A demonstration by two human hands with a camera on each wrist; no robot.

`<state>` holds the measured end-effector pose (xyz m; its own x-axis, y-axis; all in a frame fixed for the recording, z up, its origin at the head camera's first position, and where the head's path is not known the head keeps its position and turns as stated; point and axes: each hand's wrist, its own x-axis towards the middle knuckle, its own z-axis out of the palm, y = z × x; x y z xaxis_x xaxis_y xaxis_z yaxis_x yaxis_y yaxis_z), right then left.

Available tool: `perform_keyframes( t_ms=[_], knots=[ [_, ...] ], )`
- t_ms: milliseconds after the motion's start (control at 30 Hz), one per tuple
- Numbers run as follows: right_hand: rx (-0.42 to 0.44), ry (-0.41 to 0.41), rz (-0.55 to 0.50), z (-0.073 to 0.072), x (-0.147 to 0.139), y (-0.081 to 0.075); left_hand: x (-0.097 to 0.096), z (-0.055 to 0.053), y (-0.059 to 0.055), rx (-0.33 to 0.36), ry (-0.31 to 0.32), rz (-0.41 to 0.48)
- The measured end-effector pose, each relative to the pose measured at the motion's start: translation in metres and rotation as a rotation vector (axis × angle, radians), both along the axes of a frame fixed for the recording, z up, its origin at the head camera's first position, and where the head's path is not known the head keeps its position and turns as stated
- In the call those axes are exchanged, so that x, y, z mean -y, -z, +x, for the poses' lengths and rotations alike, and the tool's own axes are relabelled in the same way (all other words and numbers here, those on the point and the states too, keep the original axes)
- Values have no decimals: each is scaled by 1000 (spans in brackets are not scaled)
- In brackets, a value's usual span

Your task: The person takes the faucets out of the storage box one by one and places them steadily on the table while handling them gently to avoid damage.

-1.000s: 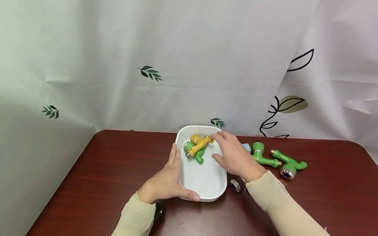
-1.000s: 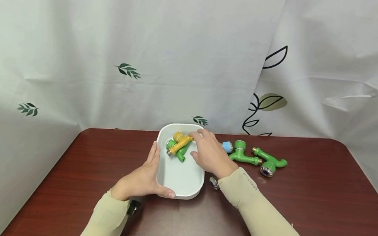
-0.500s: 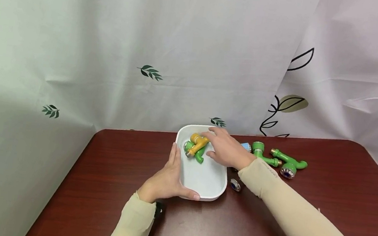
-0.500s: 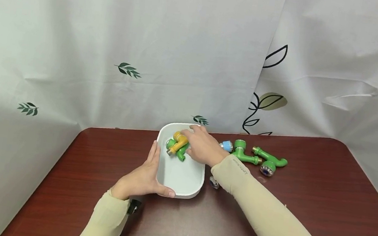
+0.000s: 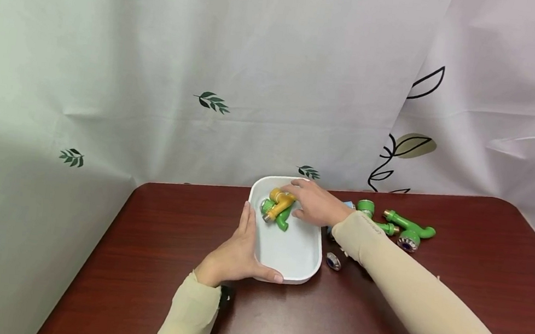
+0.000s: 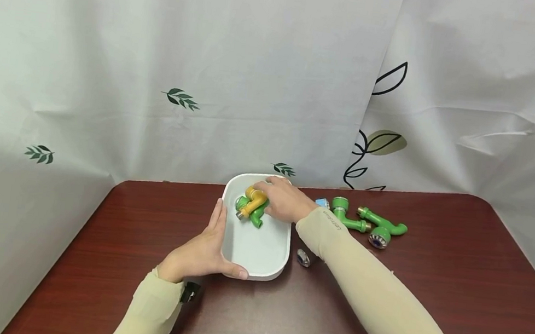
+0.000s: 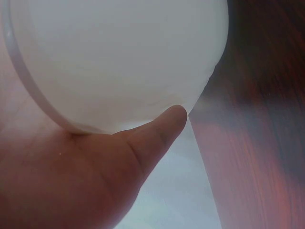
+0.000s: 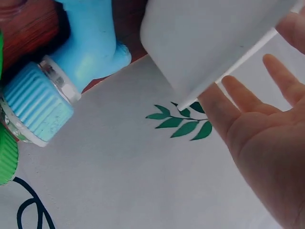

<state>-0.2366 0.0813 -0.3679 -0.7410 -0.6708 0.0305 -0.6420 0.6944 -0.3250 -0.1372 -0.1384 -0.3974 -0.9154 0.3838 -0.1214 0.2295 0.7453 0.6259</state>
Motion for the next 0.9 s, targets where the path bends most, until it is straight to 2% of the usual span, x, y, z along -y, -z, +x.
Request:
perform_keyframes(
  t_ms=[300,733,900],
  knots=[
    [44,-18,-17,-9,4,11,-1,-1,0,-4,-3,10],
    [-4,-33,4,-10,6,26,0,1,-1,-2,-4,9],
    [-55,-54,-26,-12,6,30,-1,0,-1,1,-1,9]
  ],
)
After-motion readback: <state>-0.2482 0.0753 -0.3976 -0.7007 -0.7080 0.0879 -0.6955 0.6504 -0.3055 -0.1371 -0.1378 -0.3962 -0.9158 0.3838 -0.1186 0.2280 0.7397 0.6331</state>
